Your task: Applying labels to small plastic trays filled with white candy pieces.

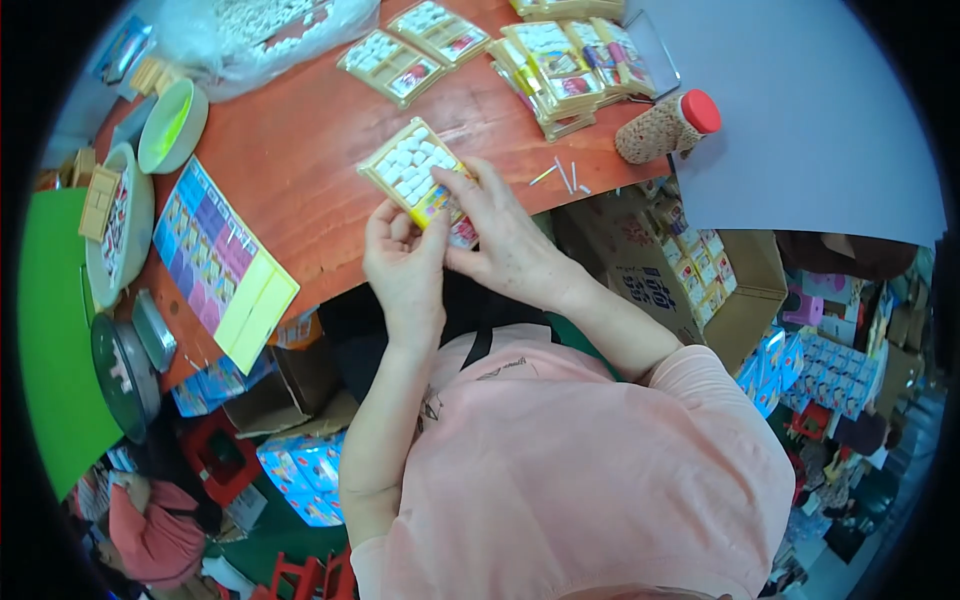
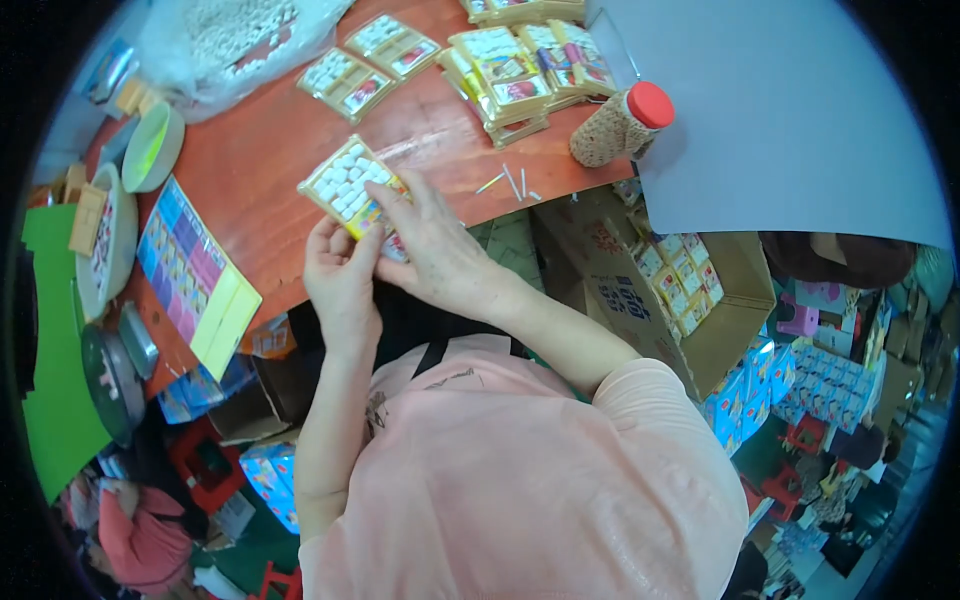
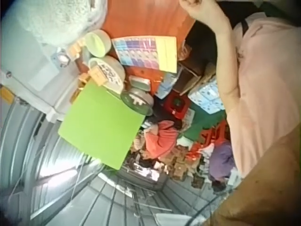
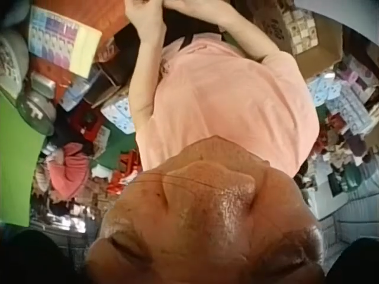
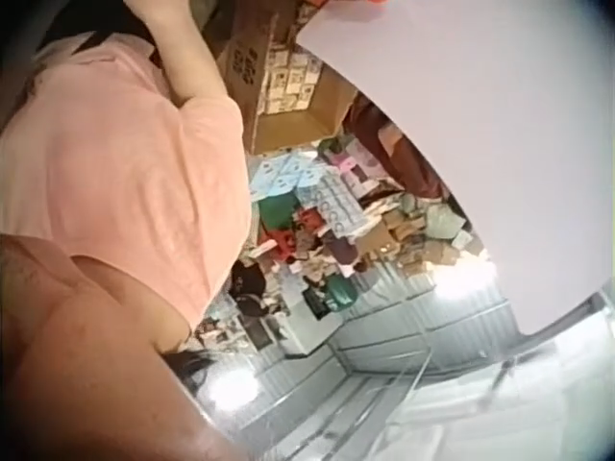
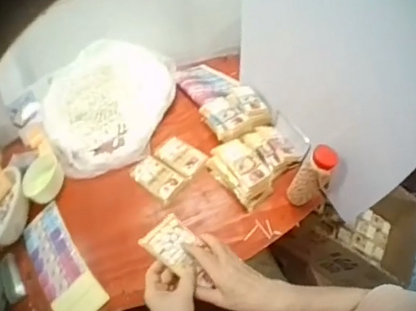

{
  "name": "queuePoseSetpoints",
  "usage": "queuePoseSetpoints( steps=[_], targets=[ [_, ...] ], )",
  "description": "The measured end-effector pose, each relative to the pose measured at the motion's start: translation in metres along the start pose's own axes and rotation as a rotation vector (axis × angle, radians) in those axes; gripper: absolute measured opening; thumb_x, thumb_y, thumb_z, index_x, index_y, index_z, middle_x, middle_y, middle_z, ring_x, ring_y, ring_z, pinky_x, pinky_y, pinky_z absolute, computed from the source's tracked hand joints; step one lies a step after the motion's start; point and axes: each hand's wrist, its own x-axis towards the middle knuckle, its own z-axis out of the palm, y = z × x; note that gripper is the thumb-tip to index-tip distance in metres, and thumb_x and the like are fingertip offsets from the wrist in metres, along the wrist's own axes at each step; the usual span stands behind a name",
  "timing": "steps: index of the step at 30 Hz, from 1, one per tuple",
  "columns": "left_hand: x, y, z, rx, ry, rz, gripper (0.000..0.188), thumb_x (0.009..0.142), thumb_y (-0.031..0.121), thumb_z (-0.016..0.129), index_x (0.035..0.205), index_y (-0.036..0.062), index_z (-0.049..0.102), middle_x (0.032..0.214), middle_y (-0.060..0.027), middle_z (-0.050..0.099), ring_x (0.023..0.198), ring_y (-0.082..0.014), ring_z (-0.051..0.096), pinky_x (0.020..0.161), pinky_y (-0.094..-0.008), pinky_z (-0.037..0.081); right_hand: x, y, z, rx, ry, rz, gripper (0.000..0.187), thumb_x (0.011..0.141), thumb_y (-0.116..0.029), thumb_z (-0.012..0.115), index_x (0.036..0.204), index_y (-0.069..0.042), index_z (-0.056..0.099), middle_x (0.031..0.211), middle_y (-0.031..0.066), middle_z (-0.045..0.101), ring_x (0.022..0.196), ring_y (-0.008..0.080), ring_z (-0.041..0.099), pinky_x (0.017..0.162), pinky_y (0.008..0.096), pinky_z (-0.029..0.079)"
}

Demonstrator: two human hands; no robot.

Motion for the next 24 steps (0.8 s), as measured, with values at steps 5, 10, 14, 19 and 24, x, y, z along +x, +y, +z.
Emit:
queuePoseSetpoints(
  steps=[5, 10, 14, 19, 24],
  targets=[
    [0.013, 0.009, 0.040, -0.177, -0.180, -0.031, 0.053, 0.094, 0.001, 0.063, 0.139, -0.0048, 0.036, 0.127, -0.0163, 0.060, 0.115, -0.0175, 0.057, 0.097, -0.0304, 0.049, 0.028, 0.022, -0.041, -0.209, 0.295, -0.083, 0.058, 0.080, -0.017, 0.071, 0.131, -0.001, 0.050, 0.122, 0.0227, 0.050, 0.115, 0.0399, 0.052, 0.098, 0.0442, 0.045],
    [0.008, 0.011, 0.029, 0.040, -0.271, 0.130, 0.049, 0.096, 0.007, 0.062, 0.141, 0.0005, 0.041, 0.128, -0.0154, 0.059, 0.113, -0.0161, 0.058, 0.095, -0.0283, 0.048, 0.082, 0.093, -0.102, -0.660, 0.630, 0.091, 0.051, 0.081, -0.020, 0.065, 0.124, 0.004, 0.052, 0.109, 0.0237, 0.059, 0.104, 0.0391, 0.056, 0.092, 0.0469, 0.046],
    [-0.005, 0.016, -0.008, 0.393, -0.159, 0.132, 0.034, 0.093, 0.003, 0.064, 0.127, 0.0008, 0.057, 0.124, -0.0129, 0.061, 0.099, -0.0148, 0.061, 0.087, -0.0273, 0.050, 0.099, 0.132, -0.136, -0.701, 0.570, 0.408, 0.055, 0.081, -0.031, 0.064, 0.122, 0.006, 0.057, 0.116, 0.0264, 0.059, 0.109, 0.0421, 0.056, 0.094, 0.0498, 0.045],
    [-0.010, 0.026, -0.090, 0.814, 0.146, 0.516, 0.021, 0.090, 0.001, 0.065, 0.111, -0.0012, 0.064, 0.125, -0.0137, 0.062, 0.108, -0.0202, 0.062, 0.090, -0.0303, 0.051, 0.113, 0.137, -0.105, -0.853, 0.707, 0.291, 0.049, 0.089, -0.036, 0.060, 0.121, 0.001, 0.062, 0.120, 0.0264, 0.059, 0.115, 0.0417, 0.055, 0.099, 0.0495, 0.042],
    [-0.010, 0.041, -0.182, 1.019, 0.715, 0.557, 0.016, 0.092, 0.006, 0.064, 0.107, -0.0010, 0.063, 0.116, -0.0107, 0.061, 0.106, -0.0256, 0.056, 0.091, -0.0389, 0.046, 0.148, 0.083, -0.026, -0.554, 0.491, -0.232, 0.037, 0.093, -0.022, 0.060, 0.126, -0.006, 0.062, 0.121, 0.0222, 0.061, 0.113, 0.0407, 0.057, 0.099, 0.0481, 0.044]
  ],
)
